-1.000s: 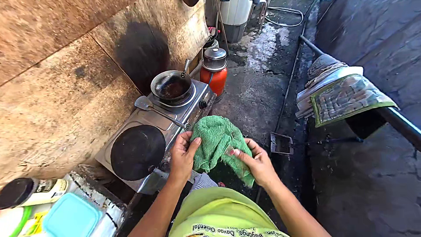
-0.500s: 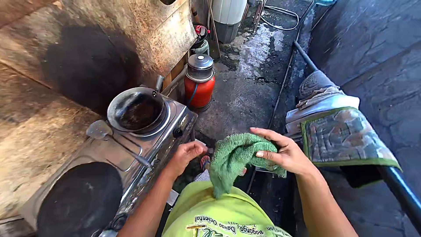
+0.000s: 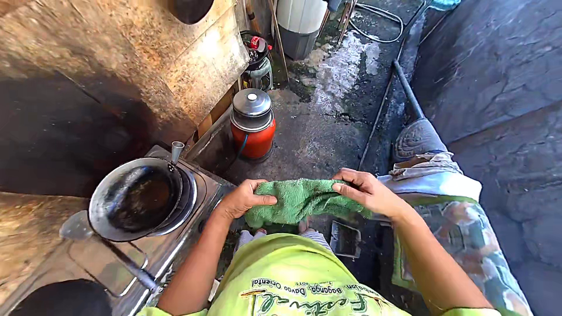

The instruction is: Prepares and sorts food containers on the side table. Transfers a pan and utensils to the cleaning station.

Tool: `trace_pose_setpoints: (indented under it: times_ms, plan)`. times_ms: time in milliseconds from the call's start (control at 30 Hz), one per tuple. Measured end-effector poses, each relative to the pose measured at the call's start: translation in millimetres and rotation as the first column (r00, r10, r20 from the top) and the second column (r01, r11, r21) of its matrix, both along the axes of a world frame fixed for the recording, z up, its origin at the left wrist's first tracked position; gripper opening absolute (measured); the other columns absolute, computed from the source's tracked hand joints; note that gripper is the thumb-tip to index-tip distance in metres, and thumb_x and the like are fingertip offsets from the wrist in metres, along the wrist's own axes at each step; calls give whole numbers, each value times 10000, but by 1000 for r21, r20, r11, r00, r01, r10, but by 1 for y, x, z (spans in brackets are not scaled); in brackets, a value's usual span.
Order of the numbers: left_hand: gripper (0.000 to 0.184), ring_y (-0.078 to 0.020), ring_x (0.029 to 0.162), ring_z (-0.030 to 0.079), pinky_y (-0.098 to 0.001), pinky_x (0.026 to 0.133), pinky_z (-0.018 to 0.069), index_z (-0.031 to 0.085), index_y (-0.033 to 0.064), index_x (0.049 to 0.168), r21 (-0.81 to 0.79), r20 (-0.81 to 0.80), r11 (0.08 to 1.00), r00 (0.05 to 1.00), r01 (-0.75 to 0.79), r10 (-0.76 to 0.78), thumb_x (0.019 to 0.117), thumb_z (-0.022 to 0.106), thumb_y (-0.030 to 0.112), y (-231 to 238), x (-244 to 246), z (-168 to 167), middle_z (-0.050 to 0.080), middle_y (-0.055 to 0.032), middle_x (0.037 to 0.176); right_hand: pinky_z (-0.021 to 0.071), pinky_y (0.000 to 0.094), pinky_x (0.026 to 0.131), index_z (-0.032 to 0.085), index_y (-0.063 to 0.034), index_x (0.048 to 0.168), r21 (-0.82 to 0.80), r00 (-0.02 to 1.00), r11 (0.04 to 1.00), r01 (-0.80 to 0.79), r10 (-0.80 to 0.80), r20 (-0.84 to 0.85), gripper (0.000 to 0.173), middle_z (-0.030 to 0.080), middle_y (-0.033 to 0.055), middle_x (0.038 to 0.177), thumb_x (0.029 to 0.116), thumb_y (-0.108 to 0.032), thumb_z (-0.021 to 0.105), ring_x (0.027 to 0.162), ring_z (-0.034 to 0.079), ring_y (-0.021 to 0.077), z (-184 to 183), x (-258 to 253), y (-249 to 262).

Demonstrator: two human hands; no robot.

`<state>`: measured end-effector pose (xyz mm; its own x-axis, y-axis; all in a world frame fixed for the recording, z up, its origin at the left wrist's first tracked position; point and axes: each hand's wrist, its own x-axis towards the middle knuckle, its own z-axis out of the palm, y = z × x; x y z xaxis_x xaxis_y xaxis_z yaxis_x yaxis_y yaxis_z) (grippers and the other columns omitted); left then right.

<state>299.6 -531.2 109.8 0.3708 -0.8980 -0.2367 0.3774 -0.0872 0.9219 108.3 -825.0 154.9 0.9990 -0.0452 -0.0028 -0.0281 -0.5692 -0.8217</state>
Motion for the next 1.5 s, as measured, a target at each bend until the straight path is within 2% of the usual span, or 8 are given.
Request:
trace_pose_setpoints:
  times_ms: [133, 233, 400, 767, 1033, 1200, 1333, 1500]
  plan:
    - [222, -61, 803, 726, -288, 752, 628, 739, 94, 1012, 67, 251, 997, 968, -41, 23, 845, 812, 221, -43, 31, 30, 767, 22, 894, 574, 289, 850, 752, -63, 1001, -136, 990, 983, -127, 135, 50, 245, 721, 6, 955, 998, -276, 632, 898, 675, 61, -16, 39, -75]
    - [376, -340, 959, 708, -572, 907, 557, 703, -39, 1142, 487, 592, 824, 803, -289, -68, 934, 787, 263, -117, 49, 25, 720, -219, 1018, 564, 599, 834, 774, -16, 998, -382, 989, 922, -65, 110, 96, 157, 743, 174, 974, 961, -150, 699, 923, 727, 349, -31, 88, -112]
    - [315, -289, 910, 700, -478, 857, 583, 689, -33, 1094, 378, 662, 886, 747, -268, -57, 936, 756, 231, -192, 49, 42, 706, -201, 985, 545, 658, 857, 762, 25, 1000, -321, 995, 946, 47, -17, 96, 167, 742, 223, 998, 991, -123, 684, 934, 722, 404, -38, 153, -202]
    - [401, -337, 947, 705, -566, 858, 566, 682, 14, 1164, 403, 604, 505, 636, -763, 480, 845, 864, 175, -189, 75, 33, 716, -217, 1051, 554, 462, 677, 685, -8, 1016, -53, 975, 974, -220, 217, -56, 307, 669, 100, 799, 874, -233, 840, 698, 644, 204, -21, 212, -252]
    - [370, -386, 1074, 686, -626, 956, 515, 670, 32, 1222, 383, 798, 245, 453, -891, 399, 915, 784, 205, -212, 69, 69, 711, -224, 1114, 532, 636, 883, 688, 13, 1135, -163, 919, 940, -300, 239, -313, 317, 715, 221, 1018, 909, -183, 794, 965, 703, 374, -32, 236, -218]
    - [431, -352, 1100, 682, -556, 977, 547, 644, -11, 1285, 300, 793, 535, 518, -790, 320, 956, 740, 250, -275, 19, 70, 677, -223, 1225, 565, 403, 865, 691, 0, 1147, 264, 934, 958, -116, 195, -300, 339, 710, 110, 954, 1109, -253, 470, 898, 688, 166, -39, 228, -158]
    - [495, -311, 1243, 622, -487, 1080, 486, 656, -5, 1332, 283, 764, 668, 583, -689, 278, 1020, 642, 379, -277, 17, 52, 608, -203, 1398, 602, 313, 716, 567, -79, 1173, 736, 930, 663, 134, 172, -325, 495, 719, 7, 907, 1119, -293, 124, 818, 702, 99, -39, 227, -135]
    - [375, -326, 1387, 524, -448, 1177, 388, 691, -41, 1276, 178, 745, 712, 565, -680, 354, 1072, 551, 243, -251, 20, 37, 566, -231, 1461, 620, 273, 787, 569, -72, 1260, 718, 908, 695, -30, 319, -271, 476, 735, -22, 997, 1018, -475, 496, 903, 719, 70, -52, 245, -125]
